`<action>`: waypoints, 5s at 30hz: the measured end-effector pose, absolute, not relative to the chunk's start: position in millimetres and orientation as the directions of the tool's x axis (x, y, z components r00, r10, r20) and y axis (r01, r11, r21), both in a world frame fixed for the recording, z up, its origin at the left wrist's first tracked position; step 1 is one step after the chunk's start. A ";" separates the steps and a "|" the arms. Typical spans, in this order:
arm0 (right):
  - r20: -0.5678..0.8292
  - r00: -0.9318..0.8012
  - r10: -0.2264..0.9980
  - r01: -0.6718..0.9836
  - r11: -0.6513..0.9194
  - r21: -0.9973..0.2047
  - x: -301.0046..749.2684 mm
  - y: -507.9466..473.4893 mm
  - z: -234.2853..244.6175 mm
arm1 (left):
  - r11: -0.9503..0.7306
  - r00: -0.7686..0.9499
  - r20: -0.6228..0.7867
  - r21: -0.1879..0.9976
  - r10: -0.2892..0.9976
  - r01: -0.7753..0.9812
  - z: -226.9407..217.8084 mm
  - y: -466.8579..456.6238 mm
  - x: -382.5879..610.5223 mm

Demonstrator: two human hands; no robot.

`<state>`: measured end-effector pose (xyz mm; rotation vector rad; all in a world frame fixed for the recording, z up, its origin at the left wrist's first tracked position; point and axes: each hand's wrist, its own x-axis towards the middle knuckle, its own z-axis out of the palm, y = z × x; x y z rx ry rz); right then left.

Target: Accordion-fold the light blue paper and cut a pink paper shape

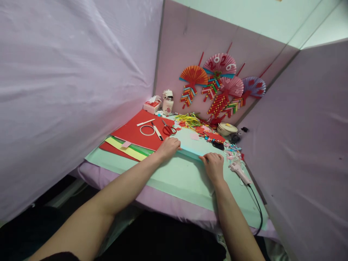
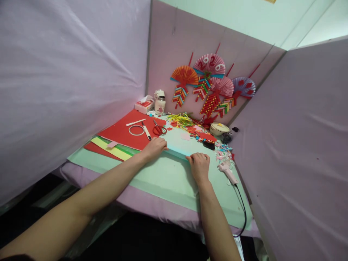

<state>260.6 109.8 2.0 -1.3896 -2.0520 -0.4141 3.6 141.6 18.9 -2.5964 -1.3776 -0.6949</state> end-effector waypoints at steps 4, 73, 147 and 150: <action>0.629 -0.262 0.732 0.906 0.412 -0.103 262.7 111.3 1.2 | -0.579 0.469 0.459 0.130 0.755 0.805 18.3 145.3 0.2; 0.650 0.116 0.751 0.821 0.295 -0.488 289.1 122.8 -3.0 | -0.438 0.239 0.543 0.274 0.805 0.856 19.3 150.1 -15.3; 0.107 -0.205 0.973 0.915 0.229 -0.331 266.7 110.6 -1.9 | -0.325 0.295 0.139 0.332 0.945 0.886 5.8 131.3 23.0; 0.065 -0.120 0.991 0.927 0.136 -0.349 275.7 112.9 -1.0 | -0.277 0.240 0.153 0.307 0.959 0.911 6.6 131.2 22.1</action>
